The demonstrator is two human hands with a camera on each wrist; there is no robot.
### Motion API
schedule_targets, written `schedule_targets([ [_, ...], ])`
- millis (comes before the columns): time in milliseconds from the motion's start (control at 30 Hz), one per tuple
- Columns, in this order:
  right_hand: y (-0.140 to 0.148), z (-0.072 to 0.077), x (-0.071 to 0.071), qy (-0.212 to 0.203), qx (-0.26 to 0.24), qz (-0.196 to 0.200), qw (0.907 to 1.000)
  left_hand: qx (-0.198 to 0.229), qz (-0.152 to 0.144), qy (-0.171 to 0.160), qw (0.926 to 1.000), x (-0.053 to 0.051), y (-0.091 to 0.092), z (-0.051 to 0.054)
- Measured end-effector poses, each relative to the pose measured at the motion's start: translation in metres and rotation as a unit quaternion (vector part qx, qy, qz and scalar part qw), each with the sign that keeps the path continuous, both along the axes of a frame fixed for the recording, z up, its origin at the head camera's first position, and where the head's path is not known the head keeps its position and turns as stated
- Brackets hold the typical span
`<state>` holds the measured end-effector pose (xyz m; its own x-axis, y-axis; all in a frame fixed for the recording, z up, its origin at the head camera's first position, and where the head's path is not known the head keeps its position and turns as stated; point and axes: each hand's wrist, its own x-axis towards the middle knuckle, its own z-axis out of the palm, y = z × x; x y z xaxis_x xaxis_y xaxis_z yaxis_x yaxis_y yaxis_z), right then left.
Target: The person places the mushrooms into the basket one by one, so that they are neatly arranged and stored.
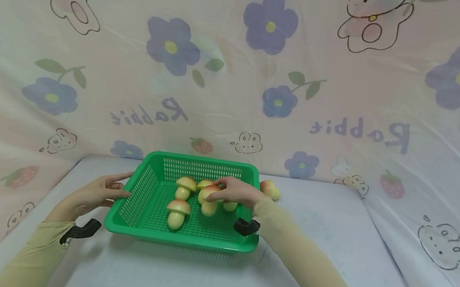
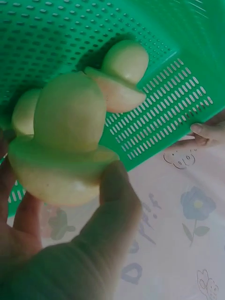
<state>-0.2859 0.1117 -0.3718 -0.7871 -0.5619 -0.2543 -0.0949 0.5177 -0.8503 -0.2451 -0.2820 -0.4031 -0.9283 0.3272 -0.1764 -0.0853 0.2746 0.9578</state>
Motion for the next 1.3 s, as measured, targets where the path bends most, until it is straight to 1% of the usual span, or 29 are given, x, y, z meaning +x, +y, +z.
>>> schedule_targets([
  [233, -0.007, -0.008, -0.004, -0.005, 0.025, 0.008, 0.9996, -0.004, 0.001, 0.001, 1.0, 0.0, 0.001, 0.001],
  [400, -0.011, -0.012, -0.003, -0.009, 0.042, 0.017, 0.9989, -0.008, 0.0, 0.005, 1.0, -0.001, 0.001, 0.001],
  [467, -0.013, -0.012, -0.002, -0.004, 0.051, 0.019, 0.9985, -0.008, -0.001, 0.005, 1.0, -0.002, 0.0, 0.001],
  [567, -0.015, -0.013, -0.001, 0.008, 0.068, 0.013, 0.9976, -0.009, -0.003, 0.004, 1.0, -0.001, 0.0, 0.001],
  [667, -0.017, -0.016, 0.0, 0.007, 0.081, 0.008, 0.9967, -0.008, -0.002, 0.001, 1.0, -0.001, 0.001, 0.002],
  [867, -0.019, -0.021, 0.0, -0.031, 0.07, 0.022, 0.9968, -0.012, 0.001, 0.002, 0.9999, -0.001, 0.001, 0.002],
  [1100, -0.023, -0.025, 0.002, -0.019, 0.079, 0.044, 0.9957, -0.014, 0.007, -0.002, 0.9999, -0.001, 0.001, 0.001],
  [1233, -0.024, -0.029, 0.002, -0.022, 0.078, 0.054, 0.9952, -0.014, 0.008, -0.001, 0.9999, -0.002, 0.001, -0.001],
  [1300, -0.024, -0.031, 0.002, -0.027, 0.076, 0.053, 0.9953, -0.014, 0.008, 0.0, 0.9999, -0.002, 0.001, -0.002],
])
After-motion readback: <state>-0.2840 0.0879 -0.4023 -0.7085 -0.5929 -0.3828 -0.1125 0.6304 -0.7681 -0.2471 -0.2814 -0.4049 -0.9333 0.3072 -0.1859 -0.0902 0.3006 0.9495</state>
